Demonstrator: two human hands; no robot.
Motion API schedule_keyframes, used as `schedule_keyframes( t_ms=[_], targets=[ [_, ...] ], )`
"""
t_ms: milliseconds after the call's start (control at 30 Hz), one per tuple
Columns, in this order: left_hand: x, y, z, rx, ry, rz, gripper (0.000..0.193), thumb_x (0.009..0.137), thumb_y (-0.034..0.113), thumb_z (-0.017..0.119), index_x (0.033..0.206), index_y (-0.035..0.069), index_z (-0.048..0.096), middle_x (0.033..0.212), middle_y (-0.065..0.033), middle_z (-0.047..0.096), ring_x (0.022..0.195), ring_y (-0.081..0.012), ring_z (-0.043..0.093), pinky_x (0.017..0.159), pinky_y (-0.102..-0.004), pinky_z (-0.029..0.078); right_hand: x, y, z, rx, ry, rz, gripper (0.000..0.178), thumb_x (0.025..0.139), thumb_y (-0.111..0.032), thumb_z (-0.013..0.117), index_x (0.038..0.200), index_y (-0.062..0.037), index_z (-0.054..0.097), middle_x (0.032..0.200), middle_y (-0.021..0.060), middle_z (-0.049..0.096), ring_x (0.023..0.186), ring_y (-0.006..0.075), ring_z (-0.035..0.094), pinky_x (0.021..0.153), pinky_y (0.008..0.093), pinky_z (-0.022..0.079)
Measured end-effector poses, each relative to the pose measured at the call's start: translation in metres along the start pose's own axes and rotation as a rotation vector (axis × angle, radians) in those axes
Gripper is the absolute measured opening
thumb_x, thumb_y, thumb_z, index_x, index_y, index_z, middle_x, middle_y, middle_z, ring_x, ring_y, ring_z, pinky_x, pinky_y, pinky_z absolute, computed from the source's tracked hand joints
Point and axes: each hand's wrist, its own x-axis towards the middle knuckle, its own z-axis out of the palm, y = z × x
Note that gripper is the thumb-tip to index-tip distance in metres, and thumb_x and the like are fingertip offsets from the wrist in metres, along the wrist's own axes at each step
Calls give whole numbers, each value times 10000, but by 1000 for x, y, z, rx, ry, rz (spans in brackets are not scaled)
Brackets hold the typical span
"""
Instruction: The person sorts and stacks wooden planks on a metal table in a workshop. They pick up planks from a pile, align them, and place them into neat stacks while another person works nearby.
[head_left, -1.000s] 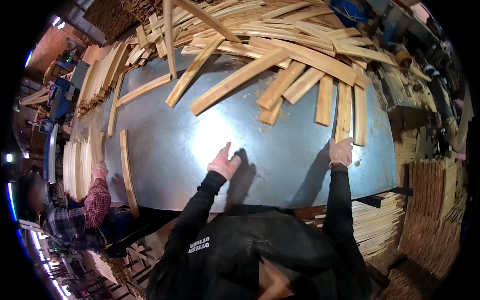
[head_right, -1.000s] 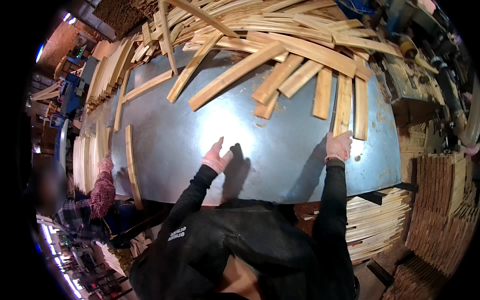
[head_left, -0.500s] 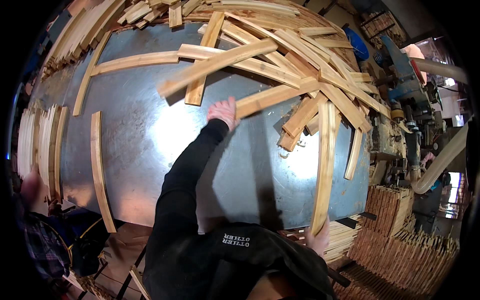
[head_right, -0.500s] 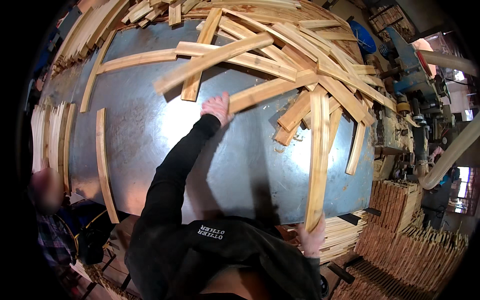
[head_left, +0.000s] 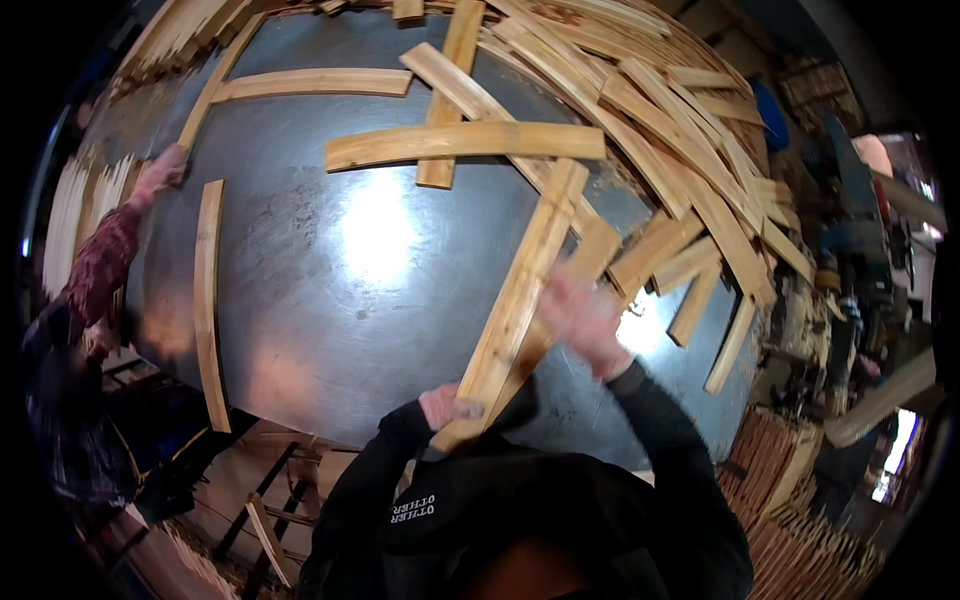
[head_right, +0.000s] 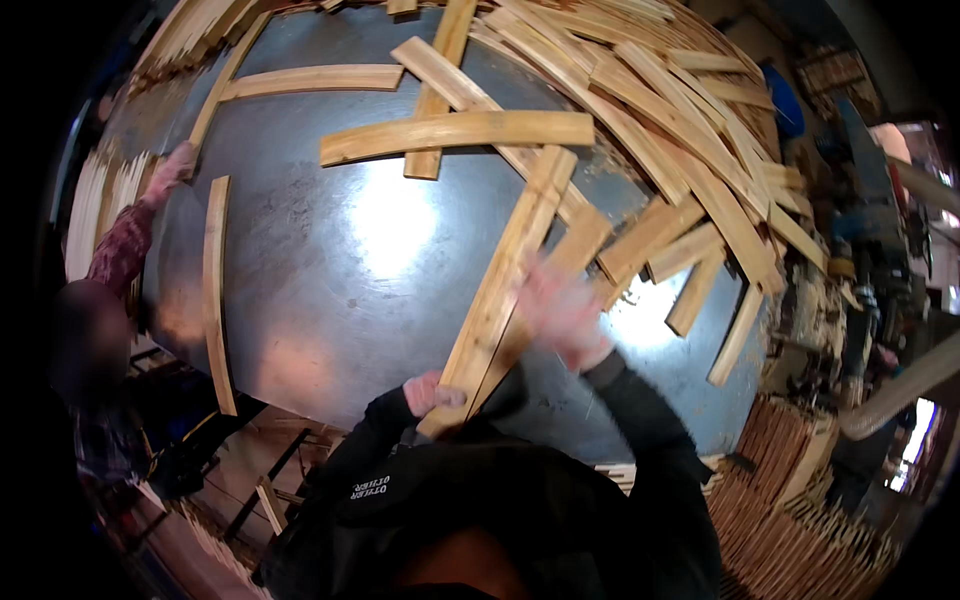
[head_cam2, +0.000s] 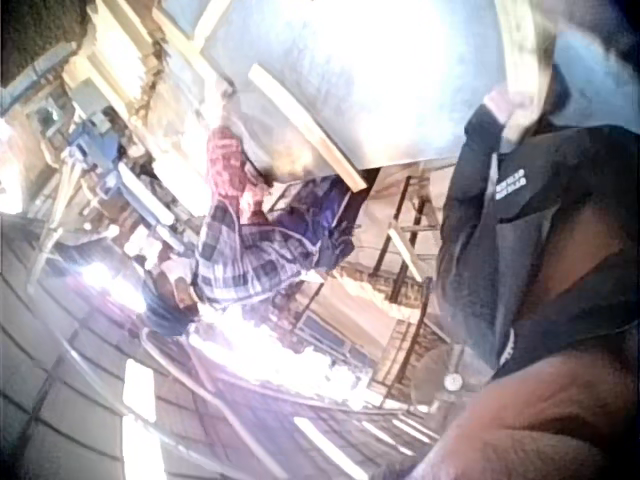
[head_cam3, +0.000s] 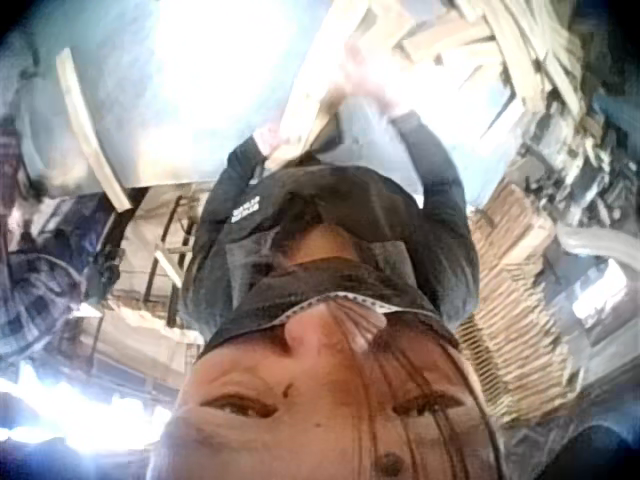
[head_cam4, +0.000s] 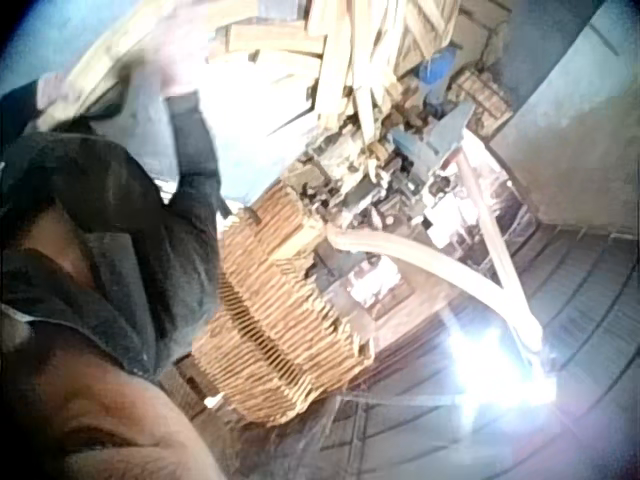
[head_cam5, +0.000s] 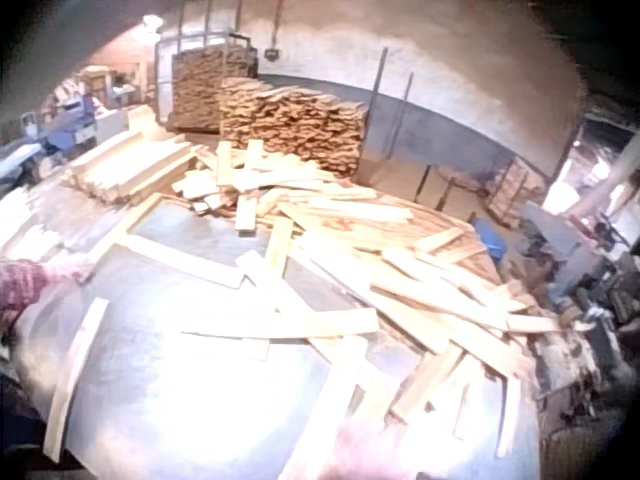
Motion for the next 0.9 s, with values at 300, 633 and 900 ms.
schedule_keyframes(
  t_ms=[300,633,900],
  targets=[
    [-136,20,47,167,243,-164,464,925,25,616,1370,31,485,1284,-58,599,1156,-131,544,998,-284,444,275,-30,-42,-1162,-171,141,987,708,-415,748,1504,-82,270,1320,203,554,1203,352,561,1006,461,443],
    [-187,26,40,-107,643,-48,326,864,174,683,1148,16,651,1004,-43,703,905,-112,643,793,-286,522,181,24,-97,627,-283,334,538,825,-251,681,1220,85,536,1001,183,665,818,248,666,771,389,584],
    [-15,40,8,-115,749,68,412,855,139,643,1243,11,587,1035,-70,671,853,-153,607,790,-307,511,98,44,30,1053,-197,324,605,849,-259,694,1273,123,494,1070,186,636,916,293,643,886,376,537]
  ],
)
